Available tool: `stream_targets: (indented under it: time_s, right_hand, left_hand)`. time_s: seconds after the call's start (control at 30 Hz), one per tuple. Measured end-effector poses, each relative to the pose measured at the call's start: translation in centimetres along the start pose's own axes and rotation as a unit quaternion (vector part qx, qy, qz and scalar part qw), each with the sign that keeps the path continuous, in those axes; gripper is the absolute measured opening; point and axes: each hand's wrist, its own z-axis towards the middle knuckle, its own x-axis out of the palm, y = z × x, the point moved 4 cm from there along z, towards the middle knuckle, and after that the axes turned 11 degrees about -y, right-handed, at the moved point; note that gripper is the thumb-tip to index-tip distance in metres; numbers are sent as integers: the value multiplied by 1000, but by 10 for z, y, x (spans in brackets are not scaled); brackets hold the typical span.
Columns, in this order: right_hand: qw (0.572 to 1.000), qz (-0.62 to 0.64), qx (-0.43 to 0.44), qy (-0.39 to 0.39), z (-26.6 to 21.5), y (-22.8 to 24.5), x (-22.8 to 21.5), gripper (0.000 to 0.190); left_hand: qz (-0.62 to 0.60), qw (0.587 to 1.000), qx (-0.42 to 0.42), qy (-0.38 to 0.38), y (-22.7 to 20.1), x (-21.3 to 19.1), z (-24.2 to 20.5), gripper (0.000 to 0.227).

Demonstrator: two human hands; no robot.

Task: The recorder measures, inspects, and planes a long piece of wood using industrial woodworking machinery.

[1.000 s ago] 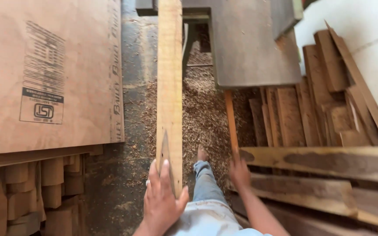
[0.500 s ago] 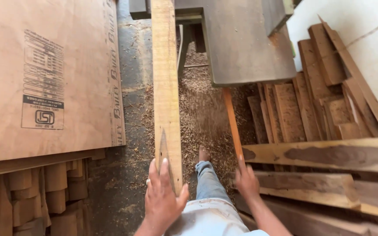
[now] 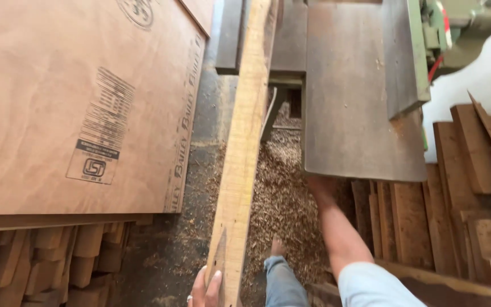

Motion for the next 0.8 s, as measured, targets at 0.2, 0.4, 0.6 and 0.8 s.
stream_targets:
  time_s: [0.2, 0.4, 0.6, 0.8]
  right_hand:
    - [996, -31, 76, 19, -75, 0, -93, 56]
    - [994, -23, 103, 15, -208, -58, -105, 71]
    - [981, -19, 184, 63, -449, -83, -167, 72]
    - [985, 19, 164, -51, -611, -110, -271, 65]
  left_hand:
    - [2, 982, -67, 176, -75, -74, 72, 111]
    - [-2, 978, -41, 206, -83, -87, 79, 105]
    - [-7, 978, 13, 209, -88, -97, 78, 99]
    - [19, 962, -42, 268, -105, -108, 83, 97]
